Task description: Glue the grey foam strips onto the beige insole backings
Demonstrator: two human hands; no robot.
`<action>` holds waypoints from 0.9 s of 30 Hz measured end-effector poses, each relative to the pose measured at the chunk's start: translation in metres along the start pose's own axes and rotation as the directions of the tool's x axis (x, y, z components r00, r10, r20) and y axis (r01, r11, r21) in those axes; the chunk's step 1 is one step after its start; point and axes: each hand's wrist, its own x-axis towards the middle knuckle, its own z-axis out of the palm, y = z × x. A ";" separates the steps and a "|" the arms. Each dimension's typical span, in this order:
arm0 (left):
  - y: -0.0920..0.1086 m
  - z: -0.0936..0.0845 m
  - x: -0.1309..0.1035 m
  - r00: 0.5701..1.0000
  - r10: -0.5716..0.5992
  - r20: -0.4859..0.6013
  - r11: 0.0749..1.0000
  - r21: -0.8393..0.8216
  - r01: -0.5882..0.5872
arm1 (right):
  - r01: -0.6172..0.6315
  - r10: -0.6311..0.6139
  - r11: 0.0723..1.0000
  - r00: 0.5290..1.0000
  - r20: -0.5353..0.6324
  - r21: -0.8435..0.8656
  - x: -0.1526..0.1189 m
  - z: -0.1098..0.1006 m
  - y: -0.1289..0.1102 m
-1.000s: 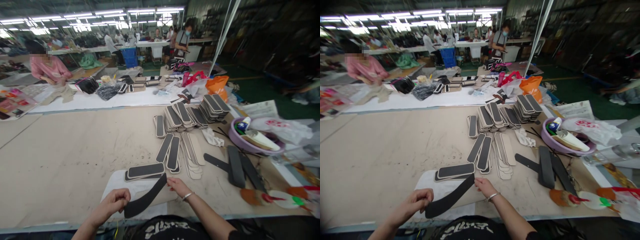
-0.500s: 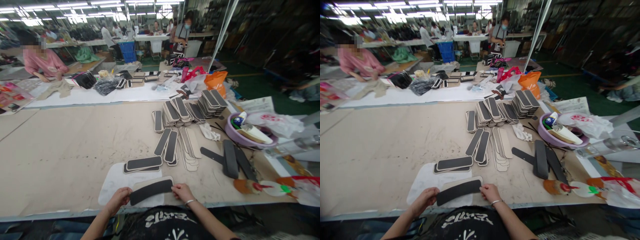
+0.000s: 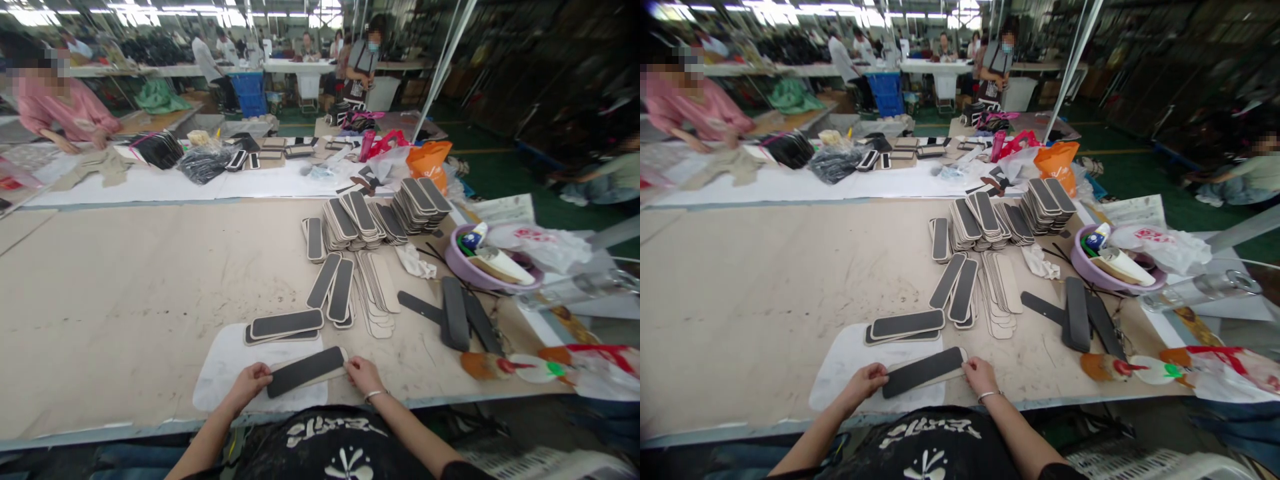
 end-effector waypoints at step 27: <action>0.087 -0.002 -0.057 0.910 0.201 0.363 0.977 -0.142 -0.159 | 0.049 -0.068 0.983 0.992 0.105 0.178 0.008 -0.022 0.002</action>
